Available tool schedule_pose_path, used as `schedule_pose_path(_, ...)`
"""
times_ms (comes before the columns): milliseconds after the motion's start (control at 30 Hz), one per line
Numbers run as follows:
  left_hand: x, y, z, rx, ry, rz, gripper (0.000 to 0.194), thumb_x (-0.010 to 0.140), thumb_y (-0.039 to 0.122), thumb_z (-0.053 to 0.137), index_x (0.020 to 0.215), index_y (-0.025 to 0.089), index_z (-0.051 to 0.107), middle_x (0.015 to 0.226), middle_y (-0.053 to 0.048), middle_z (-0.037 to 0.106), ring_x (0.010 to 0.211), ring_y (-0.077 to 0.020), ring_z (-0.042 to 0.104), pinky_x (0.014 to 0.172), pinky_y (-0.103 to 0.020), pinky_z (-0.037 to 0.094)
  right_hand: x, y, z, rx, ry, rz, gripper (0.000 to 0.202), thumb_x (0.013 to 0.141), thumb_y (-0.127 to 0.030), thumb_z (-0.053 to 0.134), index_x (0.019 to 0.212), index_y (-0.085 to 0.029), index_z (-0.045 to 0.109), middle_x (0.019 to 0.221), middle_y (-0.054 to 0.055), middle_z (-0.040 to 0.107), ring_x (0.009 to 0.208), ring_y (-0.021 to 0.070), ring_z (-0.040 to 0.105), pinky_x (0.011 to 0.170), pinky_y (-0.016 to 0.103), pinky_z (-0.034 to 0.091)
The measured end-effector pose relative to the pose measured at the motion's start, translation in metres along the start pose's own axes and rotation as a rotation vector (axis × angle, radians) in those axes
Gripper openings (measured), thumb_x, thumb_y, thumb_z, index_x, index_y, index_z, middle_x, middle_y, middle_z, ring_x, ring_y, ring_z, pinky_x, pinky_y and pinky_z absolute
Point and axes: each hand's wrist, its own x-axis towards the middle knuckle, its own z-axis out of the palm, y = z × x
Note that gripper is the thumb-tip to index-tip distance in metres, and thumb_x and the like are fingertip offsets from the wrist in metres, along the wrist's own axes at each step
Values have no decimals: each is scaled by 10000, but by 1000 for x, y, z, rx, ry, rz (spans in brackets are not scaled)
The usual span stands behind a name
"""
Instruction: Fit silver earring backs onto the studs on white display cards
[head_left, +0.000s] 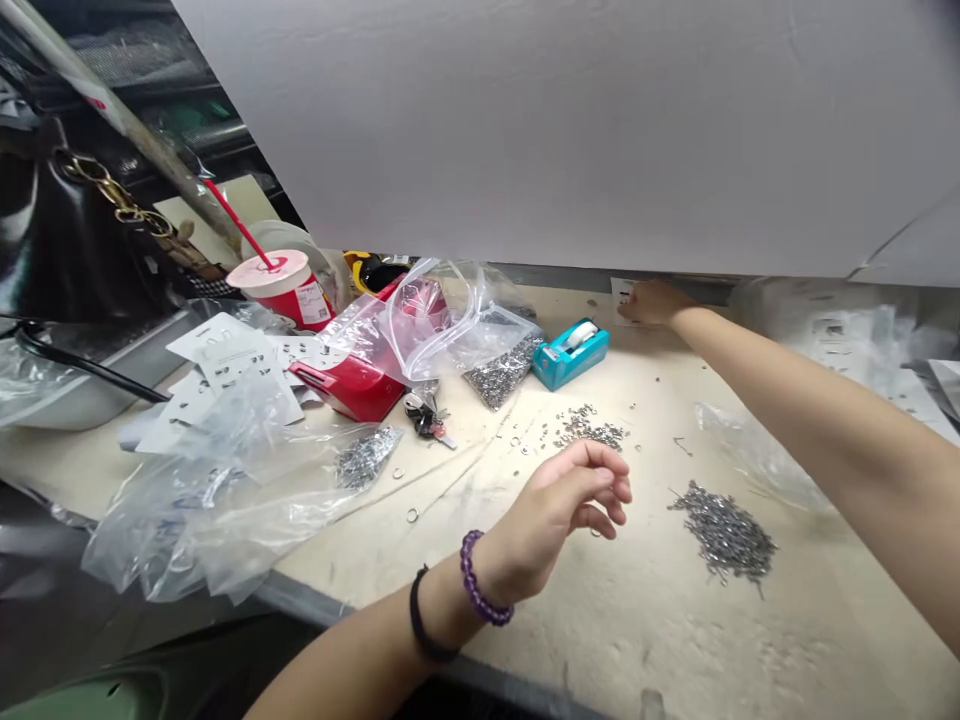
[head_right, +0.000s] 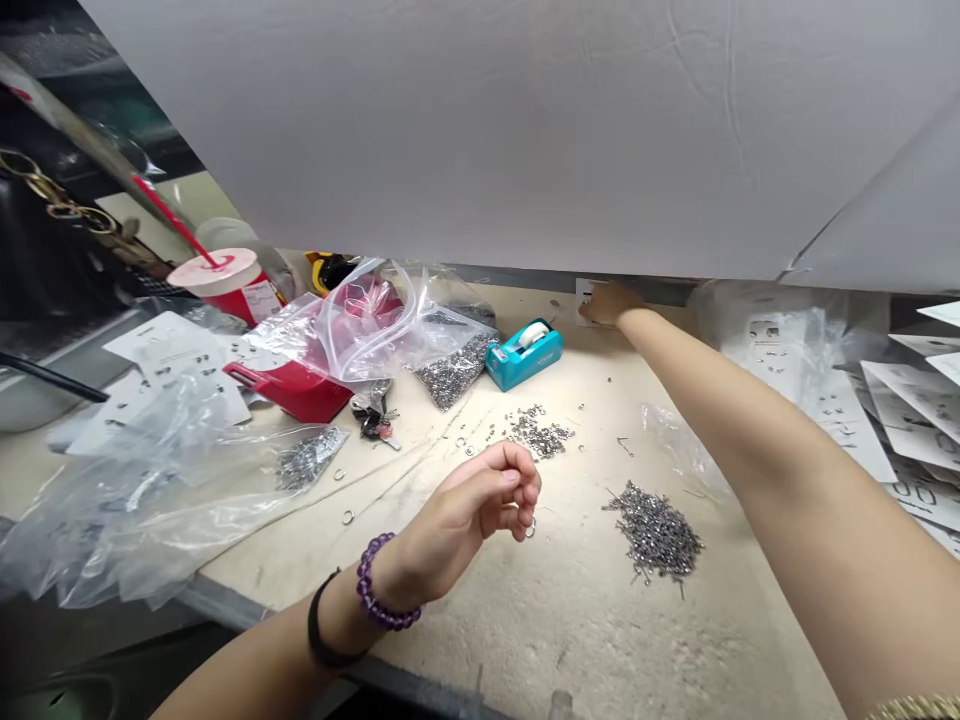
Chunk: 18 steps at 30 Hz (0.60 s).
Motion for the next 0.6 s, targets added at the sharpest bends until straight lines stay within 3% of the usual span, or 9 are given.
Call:
schedule_pose_path(167,-4,-3,4,23,-59,-55,90,723,229,510,755,146,494,692,4,499,576,-72,477,553,-225,363,-25,2,-5,-83,-109,137,254,876,-312,479,1067,-158,544,1082,74,555,906,155,561,778,344,485)
schedule_pose_path(433,-6,-24,18,104,-129,-171,69,704,193,504,757,150,514,688,10,516,571,-66,483,565,-223,369,-65,4,5,-104,-106,-4,235,863,-316,474,995,-138,553,965,101,587,802,152,545,729,306,446)
schedule_pose_path(600,-13,-45,22,198,-332,-272,33,728,160,494,750,165,519,699,26,525,587,-59,477,561,-204,357,-63,12,15,-74,-83,2,290,851,-334,467,1092,-173,481,1100,112,549,877,185,533,706,305,426)
